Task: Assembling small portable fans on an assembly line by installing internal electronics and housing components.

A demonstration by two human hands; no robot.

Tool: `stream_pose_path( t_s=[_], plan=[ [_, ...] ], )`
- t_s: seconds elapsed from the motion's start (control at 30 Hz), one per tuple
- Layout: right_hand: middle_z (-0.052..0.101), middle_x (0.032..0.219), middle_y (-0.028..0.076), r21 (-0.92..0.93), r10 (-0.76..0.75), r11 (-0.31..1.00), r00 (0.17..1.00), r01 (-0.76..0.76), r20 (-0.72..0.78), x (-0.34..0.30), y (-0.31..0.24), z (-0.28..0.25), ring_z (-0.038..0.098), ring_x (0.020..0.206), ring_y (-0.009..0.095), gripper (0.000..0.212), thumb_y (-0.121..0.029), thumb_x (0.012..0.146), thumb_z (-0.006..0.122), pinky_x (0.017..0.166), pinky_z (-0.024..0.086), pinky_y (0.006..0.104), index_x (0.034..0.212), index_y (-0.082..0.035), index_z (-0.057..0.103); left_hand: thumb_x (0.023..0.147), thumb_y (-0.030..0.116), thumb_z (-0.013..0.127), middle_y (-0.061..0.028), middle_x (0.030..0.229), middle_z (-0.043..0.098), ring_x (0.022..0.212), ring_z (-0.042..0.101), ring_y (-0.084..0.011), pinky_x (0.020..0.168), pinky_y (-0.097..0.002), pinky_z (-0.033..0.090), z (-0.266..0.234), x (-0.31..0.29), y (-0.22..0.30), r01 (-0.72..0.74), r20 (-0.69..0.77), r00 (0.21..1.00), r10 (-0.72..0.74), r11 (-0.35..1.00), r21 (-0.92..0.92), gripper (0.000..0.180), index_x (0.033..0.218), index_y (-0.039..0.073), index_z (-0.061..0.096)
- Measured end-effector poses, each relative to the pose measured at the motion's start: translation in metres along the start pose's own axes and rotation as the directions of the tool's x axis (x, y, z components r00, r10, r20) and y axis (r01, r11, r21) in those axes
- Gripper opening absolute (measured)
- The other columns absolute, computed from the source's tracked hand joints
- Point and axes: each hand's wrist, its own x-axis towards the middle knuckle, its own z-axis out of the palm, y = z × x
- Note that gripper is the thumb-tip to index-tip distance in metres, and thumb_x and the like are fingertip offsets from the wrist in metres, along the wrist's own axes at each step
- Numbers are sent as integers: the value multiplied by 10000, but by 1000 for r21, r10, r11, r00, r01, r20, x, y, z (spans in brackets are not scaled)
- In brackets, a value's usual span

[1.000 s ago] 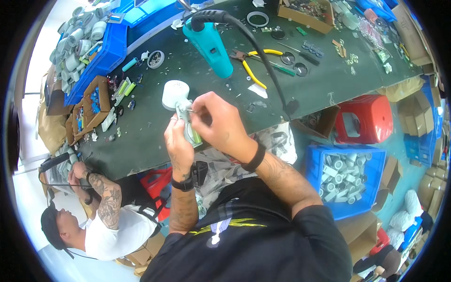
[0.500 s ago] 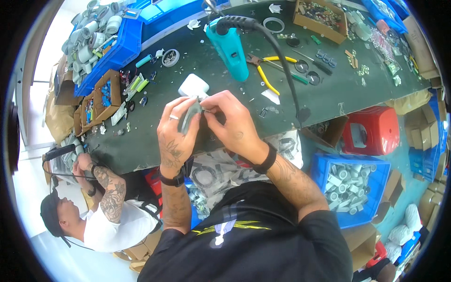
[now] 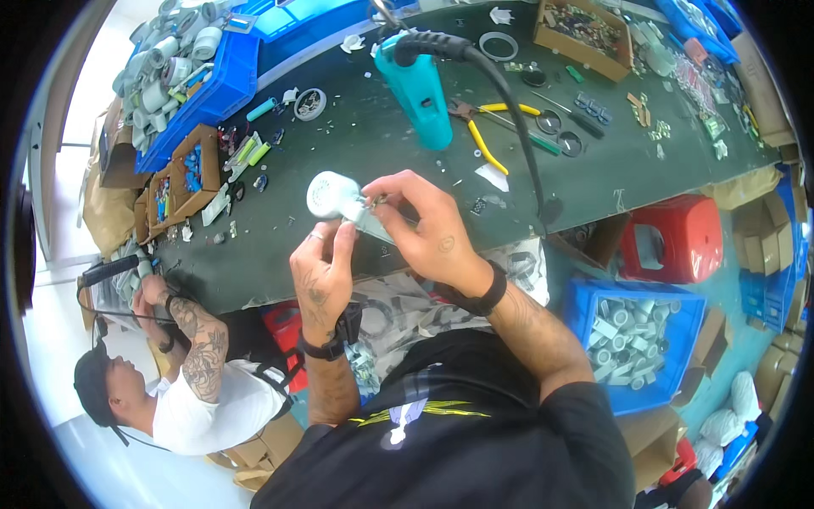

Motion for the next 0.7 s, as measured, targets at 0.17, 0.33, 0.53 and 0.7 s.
stream_pose_path(
  t_s=[0.17, 0.33, 0.53, 0.7],
  plan=[
    [749, 1029, 114, -47, 17, 999, 999, -19, -49, 2, -11, 10, 734, 865, 216, 344, 53, 938, 678, 806, 577, 335, 1269, -40, 669, 944, 107, 769, -65, 927, 678, 720, 591, -137, 660, -291, 502, 0, 1, -6, -48, -50, 998, 50, 998, 29, 291, 1218, 26, 717],
    [749, 1019, 120, -160, -76, 985, 997, 70, -30, 4, -4, 7, 748, 872, 239, 337, 36, 924, 707, 802, 582, 347, 1252, -31, 673, 894, 49, 791, -85, 1009, 671, 874, 653, -218, 759, -342, 536, 6, 11, -3, -297, -36, 954, 298, 954, 33, 301, 1190, 67, 739],
    [723, 930, 110, -139, 0, 990, 995, -13, -95, 3, -5, 11, 738, 861, 240, 297, 24, 875, 736, 790, 578, 352, 1167, -32, 712, 920, 17, 760, -110, 1069, 669, 893, 685, -239, 758, -345, 560, 11, 19, -14, -355, -30, 935, 355, 935, -2, 154, 1071, 33, 736],
    [710, 921, 118, -387, -190, 908, 981, 160, -41, 4, 0, 10, 684, 885, 294, 191, -16, 870, 760, 771, 558, 399, 1059, -34, 745, 933, 6, 749, -110, 1146, 640, 851, 670, -184, 694, -312, 556, 14, 15, -18, -303, -47, 952, 302, 952, -35, 116, 1046, 15, 726]
  ],
)
